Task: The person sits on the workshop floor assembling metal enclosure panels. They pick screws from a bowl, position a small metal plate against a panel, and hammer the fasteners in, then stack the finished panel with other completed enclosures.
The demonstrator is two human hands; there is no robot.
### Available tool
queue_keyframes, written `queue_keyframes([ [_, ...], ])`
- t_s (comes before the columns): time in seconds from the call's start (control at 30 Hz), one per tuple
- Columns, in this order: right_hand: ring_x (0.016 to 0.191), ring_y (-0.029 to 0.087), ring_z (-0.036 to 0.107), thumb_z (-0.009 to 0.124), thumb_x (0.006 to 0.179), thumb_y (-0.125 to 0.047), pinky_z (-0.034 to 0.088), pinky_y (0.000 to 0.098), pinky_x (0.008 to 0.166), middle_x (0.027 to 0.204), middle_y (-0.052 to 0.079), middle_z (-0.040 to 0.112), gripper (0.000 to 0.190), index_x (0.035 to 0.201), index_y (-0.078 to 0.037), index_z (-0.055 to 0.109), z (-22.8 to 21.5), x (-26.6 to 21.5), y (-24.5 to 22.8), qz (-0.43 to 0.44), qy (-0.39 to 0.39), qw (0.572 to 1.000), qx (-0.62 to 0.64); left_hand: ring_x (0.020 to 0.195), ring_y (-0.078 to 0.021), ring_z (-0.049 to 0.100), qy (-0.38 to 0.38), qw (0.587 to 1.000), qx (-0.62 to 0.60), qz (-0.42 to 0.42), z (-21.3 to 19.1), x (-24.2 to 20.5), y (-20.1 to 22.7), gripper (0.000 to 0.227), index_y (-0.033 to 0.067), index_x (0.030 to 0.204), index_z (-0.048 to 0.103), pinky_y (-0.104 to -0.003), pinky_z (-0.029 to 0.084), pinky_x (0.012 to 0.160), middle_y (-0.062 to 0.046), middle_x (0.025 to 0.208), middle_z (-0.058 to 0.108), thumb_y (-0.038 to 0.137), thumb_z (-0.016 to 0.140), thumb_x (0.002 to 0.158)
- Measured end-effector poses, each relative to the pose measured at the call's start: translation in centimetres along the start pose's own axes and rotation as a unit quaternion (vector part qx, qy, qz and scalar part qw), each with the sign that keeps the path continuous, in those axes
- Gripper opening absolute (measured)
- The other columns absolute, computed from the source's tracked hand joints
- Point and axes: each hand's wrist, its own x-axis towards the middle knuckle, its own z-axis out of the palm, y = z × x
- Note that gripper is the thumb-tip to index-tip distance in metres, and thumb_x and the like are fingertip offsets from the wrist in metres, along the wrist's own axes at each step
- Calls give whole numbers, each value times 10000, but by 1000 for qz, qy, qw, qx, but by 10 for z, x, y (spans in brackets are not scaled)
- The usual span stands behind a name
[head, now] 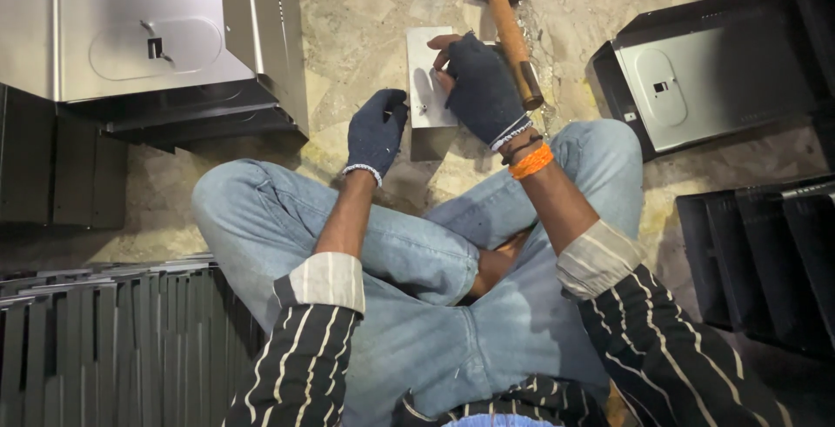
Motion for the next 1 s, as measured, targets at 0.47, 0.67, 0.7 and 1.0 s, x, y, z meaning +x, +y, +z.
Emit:
queue_keyframes([
  [0.47,968,311,686,743,888,-12,536,410,867,1041,115,699,309,1183,-30,650,-5,-4,-1,-1,20,1000,-14,821,-237,748,7,1000,-20,0,-2,1,4,232,62,1153,708,-362,574,761,-131,1032,768,141,656,941],
  [0.67,861,281,699,740,952,-38,549,388,762,937,147,687,126,1068,-16,696,-56,-40,20,38,124,990,-59,731,-185,723,16,999,-43,-14,-2,1,4,213,50,1149,713,-333,561,682,-113,943,770,110,648,955],
  [0.7,777,258,699,741,975,-60,535,378,693,877,155,683,86,1030,-3,709,-72,-47,22,77,159,982,-62,689,-174,694,25,999,-40,-11,-3,0,5,209,41,1150,711,-323,552,658,-105,941,768,104,659,957],
  [1.0,888,416,640,723,979,-334,504,501,768,921,214,675,328,889,-20,692,-202,-207,152,220,150,860,-435,678,-106,654,122,983,-137,-16,-6,5,8,181,7,1134,722,-271,534,605,-66,912,739,54,666,969],
])
